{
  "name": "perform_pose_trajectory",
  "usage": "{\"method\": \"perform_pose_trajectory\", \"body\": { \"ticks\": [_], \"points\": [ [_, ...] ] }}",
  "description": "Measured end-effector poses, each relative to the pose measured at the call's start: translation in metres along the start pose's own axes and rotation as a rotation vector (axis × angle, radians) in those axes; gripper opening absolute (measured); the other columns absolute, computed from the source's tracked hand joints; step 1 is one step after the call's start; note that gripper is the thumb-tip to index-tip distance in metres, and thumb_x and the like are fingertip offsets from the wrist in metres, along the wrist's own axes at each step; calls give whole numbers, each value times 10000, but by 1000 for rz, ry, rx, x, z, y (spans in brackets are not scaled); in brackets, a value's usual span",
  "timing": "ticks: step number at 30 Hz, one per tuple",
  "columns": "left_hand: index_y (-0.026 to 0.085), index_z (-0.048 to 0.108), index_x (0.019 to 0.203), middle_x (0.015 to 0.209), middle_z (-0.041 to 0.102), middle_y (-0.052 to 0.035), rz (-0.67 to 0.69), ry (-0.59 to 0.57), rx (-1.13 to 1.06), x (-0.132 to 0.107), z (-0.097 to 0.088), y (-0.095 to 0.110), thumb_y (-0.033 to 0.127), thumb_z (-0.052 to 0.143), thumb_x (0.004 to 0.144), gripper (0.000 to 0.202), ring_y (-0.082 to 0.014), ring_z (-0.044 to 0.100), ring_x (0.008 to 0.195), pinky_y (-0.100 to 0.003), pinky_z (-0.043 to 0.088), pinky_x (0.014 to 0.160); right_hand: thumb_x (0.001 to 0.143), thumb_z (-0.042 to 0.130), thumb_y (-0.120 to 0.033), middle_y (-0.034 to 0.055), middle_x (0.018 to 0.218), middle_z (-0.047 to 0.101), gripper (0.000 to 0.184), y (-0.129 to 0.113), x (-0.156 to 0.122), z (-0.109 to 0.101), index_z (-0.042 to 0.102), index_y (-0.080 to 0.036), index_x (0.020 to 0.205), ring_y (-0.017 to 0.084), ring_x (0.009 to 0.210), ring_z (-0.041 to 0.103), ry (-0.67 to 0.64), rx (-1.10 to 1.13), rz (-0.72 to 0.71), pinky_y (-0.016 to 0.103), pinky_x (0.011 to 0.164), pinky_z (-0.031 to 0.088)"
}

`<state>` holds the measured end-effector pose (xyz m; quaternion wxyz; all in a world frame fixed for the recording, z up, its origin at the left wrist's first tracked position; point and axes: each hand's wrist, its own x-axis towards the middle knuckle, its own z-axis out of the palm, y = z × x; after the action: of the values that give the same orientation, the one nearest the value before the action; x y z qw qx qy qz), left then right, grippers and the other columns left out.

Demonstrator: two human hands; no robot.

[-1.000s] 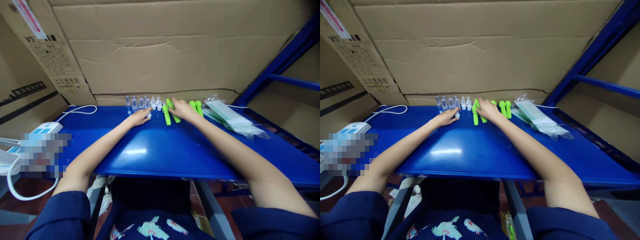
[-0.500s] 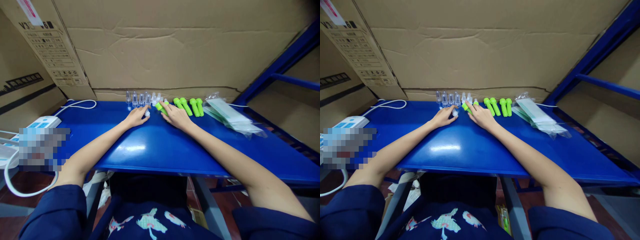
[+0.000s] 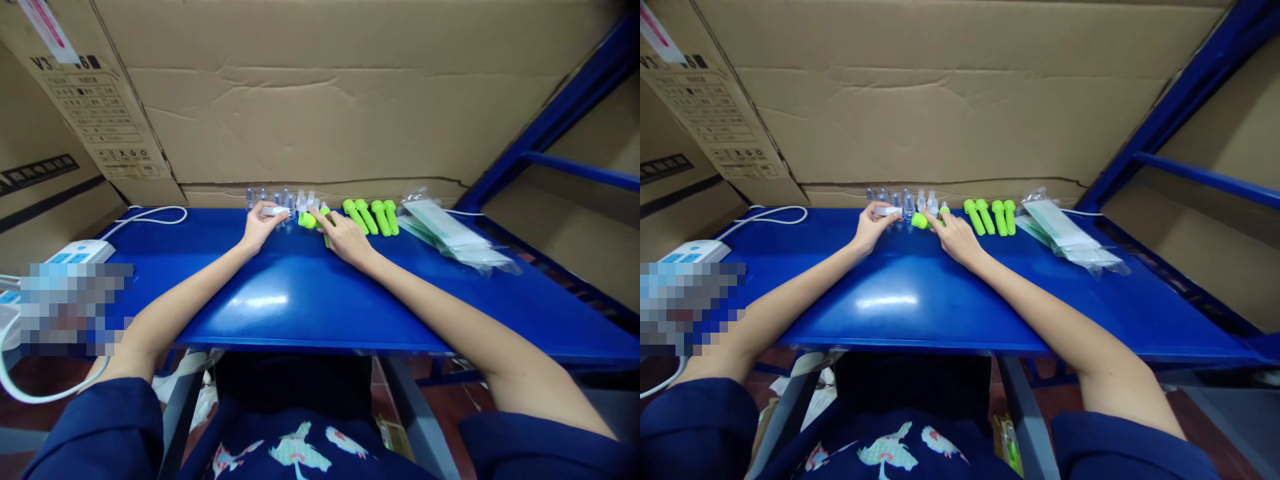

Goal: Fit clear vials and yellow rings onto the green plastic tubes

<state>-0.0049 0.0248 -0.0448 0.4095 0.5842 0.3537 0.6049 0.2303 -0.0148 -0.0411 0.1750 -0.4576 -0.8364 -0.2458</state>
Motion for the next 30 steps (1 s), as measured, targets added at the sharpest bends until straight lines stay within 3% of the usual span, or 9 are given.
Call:
{"method": "perform_pose_trajectory", "body": {
  "ticks": [5,10,14,20,30],
  "points": [
    [190,552,857,851,756,-44,-16,17,13,0,0,1,414,891,624,467,-200,752,782,-302,567,724,1035,299,-168,156,1147,649,549,3,0,1,425,-188,1569,278,994,560,-16,-27,-12,375,837,405],
    [179,624,951,825,731,-25,-36,-17,149,0,-3,1,375,864,669,420,-154,690,724,-259,523,650,1049,277,-209,177,1138,672,526,3,-1,4,454,-112,1535,298,1021,556,14,16,-9,402,856,397],
    [183,641,1054,889,734,-34,-46,-70,167,0,-4,0,385,836,713,441,-162,691,790,-275,543,698,1054,278,-247,207,1212,670,499,3,-1,5,525,-71,1450,321,1078,551,20,82,4,419,868,393],
    [159,665,1012,909,727,-46,-33,-84,215,-2,-3,0,377,822,725,393,-156,674,793,-297,558,763,1050,315,-261,205,1191,680,459,3,-1,6,576,-77,1379,319,1081,558,24,114,3,410,873,379],
    [150,652,989,977,724,-50,13,-173,156,-4,-3,-2,415,871,610,511,-163,668,853,-307,557,822,1061,326,-283,189,1172,688,443,0,-1,7,587,-84,1360,303,1041,566,59,109,-28,391,851,369]
  ]
}}
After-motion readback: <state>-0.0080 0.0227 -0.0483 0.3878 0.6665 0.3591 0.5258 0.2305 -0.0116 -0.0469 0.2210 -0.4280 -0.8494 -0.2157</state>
